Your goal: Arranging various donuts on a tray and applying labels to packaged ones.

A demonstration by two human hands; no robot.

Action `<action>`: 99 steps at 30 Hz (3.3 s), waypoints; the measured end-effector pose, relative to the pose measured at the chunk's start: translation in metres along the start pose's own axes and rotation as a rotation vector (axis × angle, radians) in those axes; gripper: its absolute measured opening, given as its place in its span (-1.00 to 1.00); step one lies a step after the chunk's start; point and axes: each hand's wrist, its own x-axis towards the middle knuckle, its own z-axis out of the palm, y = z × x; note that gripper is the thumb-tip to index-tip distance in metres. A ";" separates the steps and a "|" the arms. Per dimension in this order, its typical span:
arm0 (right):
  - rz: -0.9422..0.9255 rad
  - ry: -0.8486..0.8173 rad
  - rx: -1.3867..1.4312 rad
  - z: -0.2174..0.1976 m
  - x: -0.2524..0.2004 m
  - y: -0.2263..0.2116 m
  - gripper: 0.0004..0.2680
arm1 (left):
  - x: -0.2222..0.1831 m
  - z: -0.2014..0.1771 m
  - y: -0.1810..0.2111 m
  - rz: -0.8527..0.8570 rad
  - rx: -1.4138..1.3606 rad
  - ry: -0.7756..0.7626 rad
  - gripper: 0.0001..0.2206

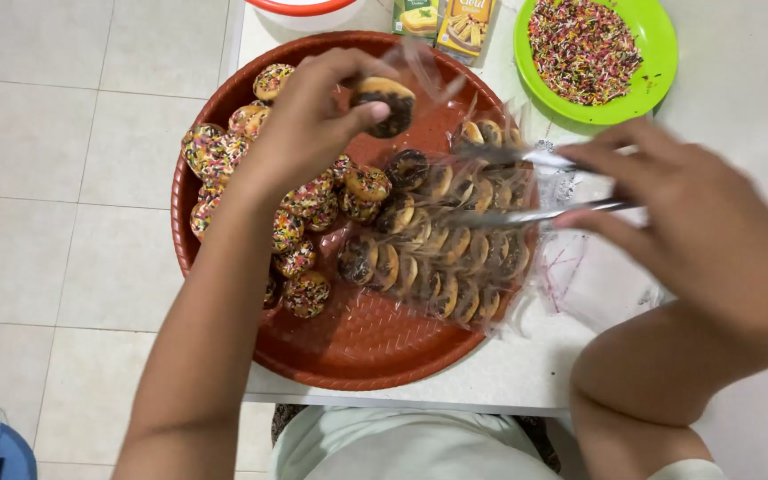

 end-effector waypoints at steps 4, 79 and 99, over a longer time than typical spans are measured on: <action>0.076 0.197 0.111 0.002 -0.022 0.024 -0.57 | 0.039 0.019 -0.024 -0.129 0.052 -0.229 -0.79; 0.223 0.326 0.315 0.025 -0.055 0.101 -0.60 | -0.003 0.002 -0.001 -0.266 0.418 -0.194 -0.26; 0.736 0.179 1.054 0.152 -0.015 0.018 -0.74 | -0.091 -0.105 -0.176 -0.944 -0.584 0.426 -0.63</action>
